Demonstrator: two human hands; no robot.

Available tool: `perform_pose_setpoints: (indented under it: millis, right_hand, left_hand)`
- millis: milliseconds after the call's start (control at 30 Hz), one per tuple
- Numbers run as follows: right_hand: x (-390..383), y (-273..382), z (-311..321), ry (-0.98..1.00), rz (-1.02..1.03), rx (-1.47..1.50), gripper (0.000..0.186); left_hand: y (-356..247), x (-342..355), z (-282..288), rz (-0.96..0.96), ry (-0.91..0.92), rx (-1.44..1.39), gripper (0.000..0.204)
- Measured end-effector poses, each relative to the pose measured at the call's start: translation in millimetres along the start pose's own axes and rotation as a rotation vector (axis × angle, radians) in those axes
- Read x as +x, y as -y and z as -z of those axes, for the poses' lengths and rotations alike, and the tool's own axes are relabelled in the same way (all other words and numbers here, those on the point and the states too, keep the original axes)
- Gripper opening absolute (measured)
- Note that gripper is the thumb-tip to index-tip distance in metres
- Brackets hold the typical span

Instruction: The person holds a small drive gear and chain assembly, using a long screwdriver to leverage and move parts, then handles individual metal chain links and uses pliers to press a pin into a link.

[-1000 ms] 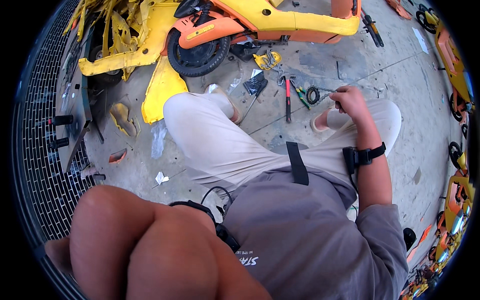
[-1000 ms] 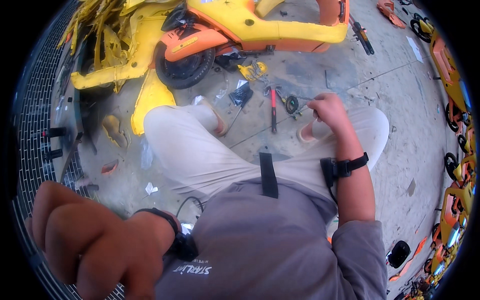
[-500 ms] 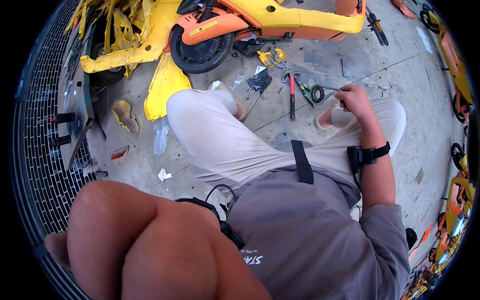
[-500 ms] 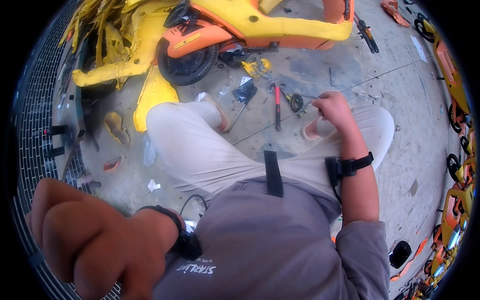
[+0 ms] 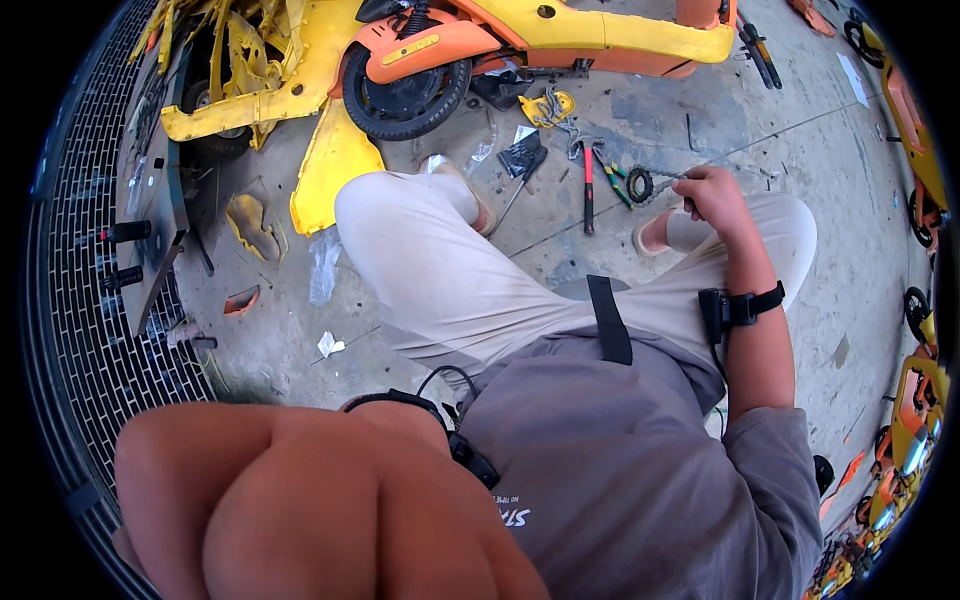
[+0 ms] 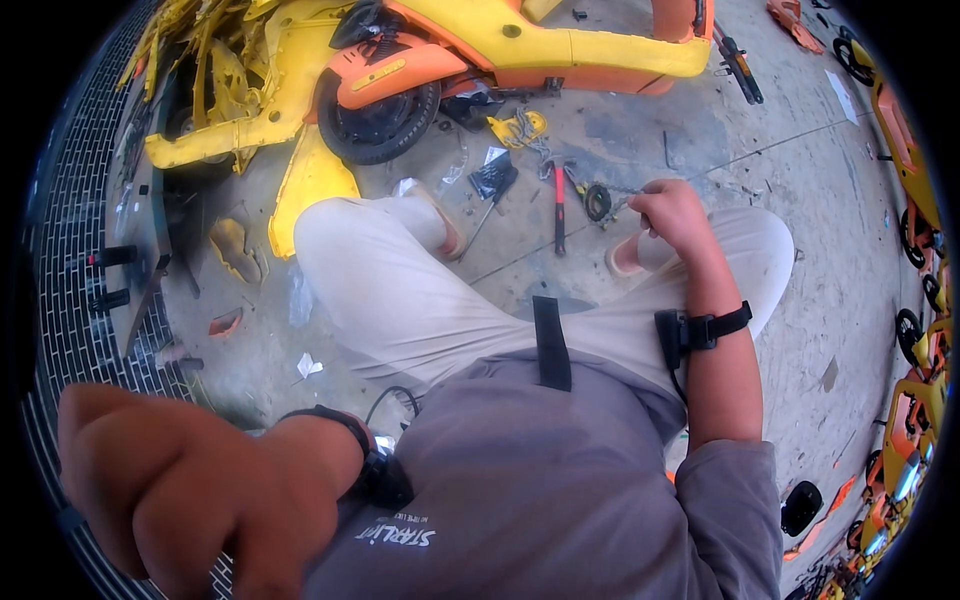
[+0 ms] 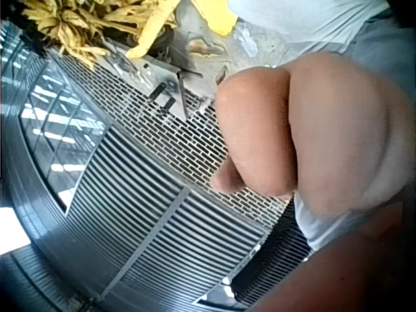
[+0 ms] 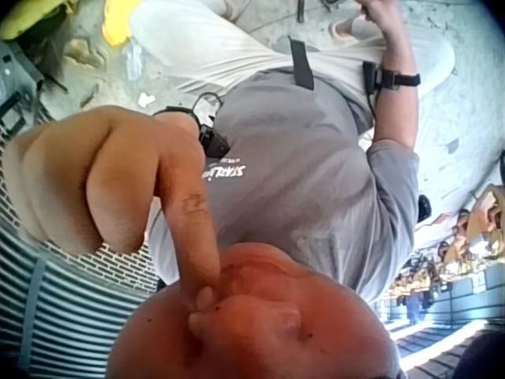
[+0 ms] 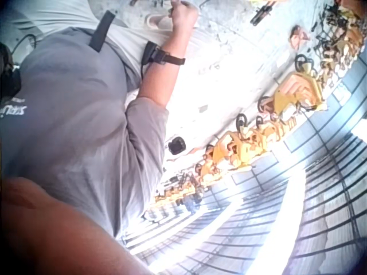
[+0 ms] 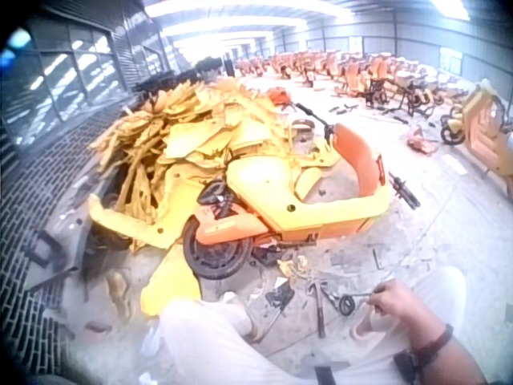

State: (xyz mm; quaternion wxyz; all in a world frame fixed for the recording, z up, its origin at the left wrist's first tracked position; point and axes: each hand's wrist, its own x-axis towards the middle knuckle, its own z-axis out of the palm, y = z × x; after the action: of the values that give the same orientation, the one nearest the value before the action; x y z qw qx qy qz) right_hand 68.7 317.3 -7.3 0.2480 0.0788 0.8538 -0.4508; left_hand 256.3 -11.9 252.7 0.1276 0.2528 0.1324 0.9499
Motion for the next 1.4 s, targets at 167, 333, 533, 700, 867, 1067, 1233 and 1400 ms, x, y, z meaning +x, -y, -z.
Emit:
perform_pose_setpoints:
  millis: [167, 333, 533, 700, 867, 1067, 1233, 1400]
  right_hand:
    - [-1.3, 1.6, -1.7, -0.013, 0.000, -0.005, 0.022]
    - [-1.8, 3.2, -0.9, -0.007, -0.006, -0.018, 0.022]
    - [-0.8, 2.1, -1.9, -0.010, -0.005, -0.004, 0.022]
    - [-0.9, -0.3, -1.8, -0.010, 0.003, 0.000, 0.022]
    - [3.2, -5.6, -1.8, 0.010, 0.003, -0.005, 0.025]
    - [3.3, -3.6, -2.0, 0.009, -0.003, -0.015, 0.022]
    - [-0.2, 0.8, -2.8, -0.006, 0.007, -0.015, 0.022]
    - [4.9, -5.2, -1.7, 0.016, 0.003, -0.026, 0.023]
  left_hand:
    - [1.7, 2.0, 1.2, 0.008, -0.001, -0.008, 0.011]
    - [1.4, 5.5, 0.8, 0.012, 0.001, -0.013, 0.011]
    - [0.4, 5.9, -2.2, 0.013, -0.001, -0.009, 0.013]
    - [-1.5, 6.0, -2.6, 0.011, -0.001, -0.007, 0.014]
    - [-1.8, 6.5, -4.7, 0.016, -0.006, 0.002, 0.015]
    - [-3.7, 8.2, -8.9, 0.019, -0.012, 0.008, 0.017]
    - [-3.0, 6.6, -9.9, -0.011, -0.018, 0.067, 0.019]
    - [-3.8, 7.3, -11.6, -0.036, -0.014, 0.137, 0.021]
